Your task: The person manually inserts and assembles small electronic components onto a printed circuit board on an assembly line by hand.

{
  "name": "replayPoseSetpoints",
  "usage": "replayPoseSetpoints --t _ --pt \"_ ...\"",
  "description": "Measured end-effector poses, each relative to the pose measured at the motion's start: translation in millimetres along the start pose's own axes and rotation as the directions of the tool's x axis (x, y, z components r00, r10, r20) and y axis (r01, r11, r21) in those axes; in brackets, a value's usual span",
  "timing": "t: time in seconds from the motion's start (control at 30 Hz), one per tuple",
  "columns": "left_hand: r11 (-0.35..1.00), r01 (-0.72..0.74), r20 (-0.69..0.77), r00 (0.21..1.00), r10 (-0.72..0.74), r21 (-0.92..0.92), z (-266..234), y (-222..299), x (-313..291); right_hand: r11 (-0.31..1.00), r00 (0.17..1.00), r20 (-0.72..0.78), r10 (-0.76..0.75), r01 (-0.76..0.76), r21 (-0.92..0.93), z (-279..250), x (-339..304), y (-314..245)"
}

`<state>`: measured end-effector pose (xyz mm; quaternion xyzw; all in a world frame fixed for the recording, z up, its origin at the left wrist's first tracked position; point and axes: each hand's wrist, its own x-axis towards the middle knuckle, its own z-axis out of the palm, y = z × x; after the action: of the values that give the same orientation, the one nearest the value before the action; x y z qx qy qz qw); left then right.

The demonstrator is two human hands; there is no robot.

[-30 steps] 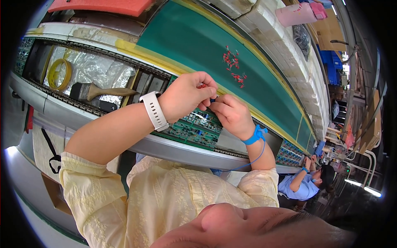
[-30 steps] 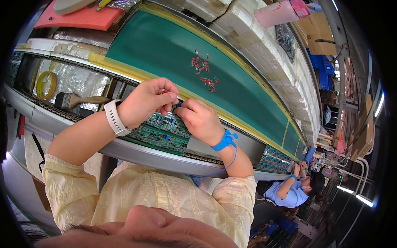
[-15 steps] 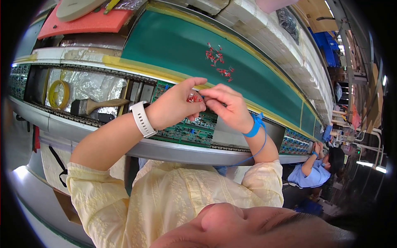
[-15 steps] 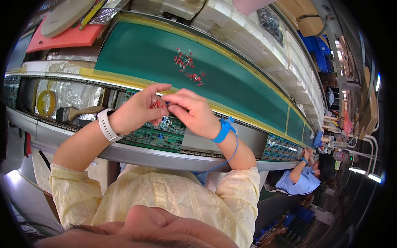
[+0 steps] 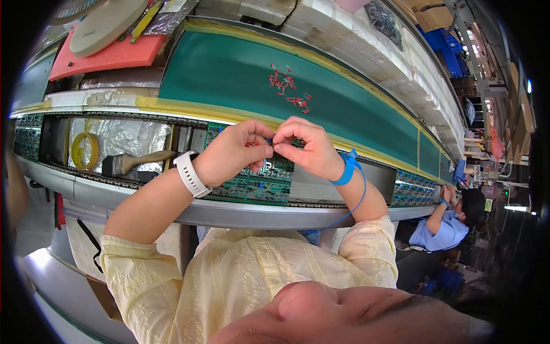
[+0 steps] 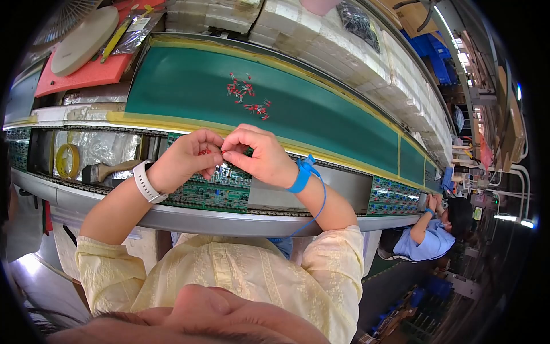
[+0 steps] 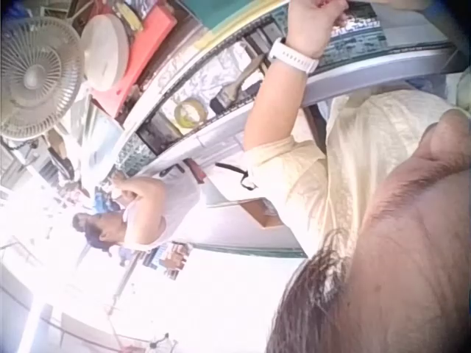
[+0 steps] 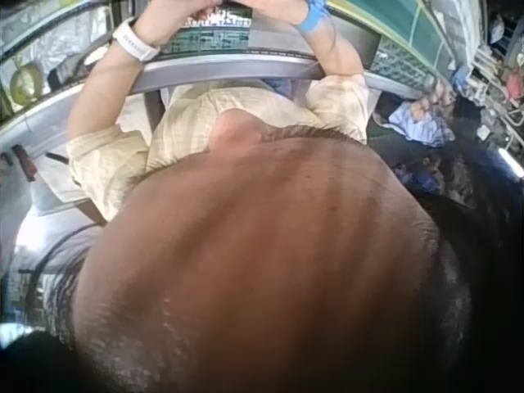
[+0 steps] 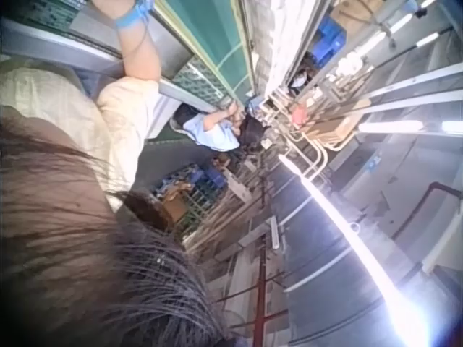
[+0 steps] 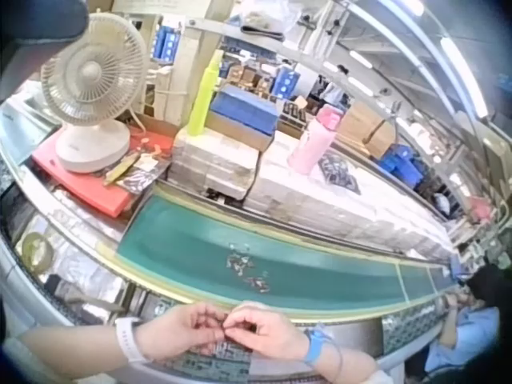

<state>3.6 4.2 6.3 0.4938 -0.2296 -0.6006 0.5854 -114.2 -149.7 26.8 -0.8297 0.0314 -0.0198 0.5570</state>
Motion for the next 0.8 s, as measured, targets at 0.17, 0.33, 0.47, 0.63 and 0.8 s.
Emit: replayPoseSetpoints --t 0.17,0.33,0.47,0.63,0.8 --pt "0.999 0.033 0.015 0.999 -0.033 0.01 -2 1 -1 0.997 0.998 -0.035 -0.058 0.056 -0.046 -2 1 0" --pt "0.999 0.022 0.029 0.999 -0.023 0.043 -2 0 -2 0.998 0.999 -0.02 -0.039 0.038 -0.043 -4 1 -1" --pt "0.998 0.043 0.026 0.999 -0.044 0.052 -4 0 -1 0.996 0.998 -0.037 -0.045 0.042 -0.078 -4 2 0" --pt "0.984 -0.051 -0.202 0.979 0.016 -0.172 -8 2 3 0.959 0.998 -0.022 -0.063 0.055 -0.277 -2 2 5" --pt "0.968 -0.024 -0.191 0.981 -0.025 -0.25 -11 1 3 0.885 0.996 0.052 -0.077 0.092 -0.457 3 1 8"
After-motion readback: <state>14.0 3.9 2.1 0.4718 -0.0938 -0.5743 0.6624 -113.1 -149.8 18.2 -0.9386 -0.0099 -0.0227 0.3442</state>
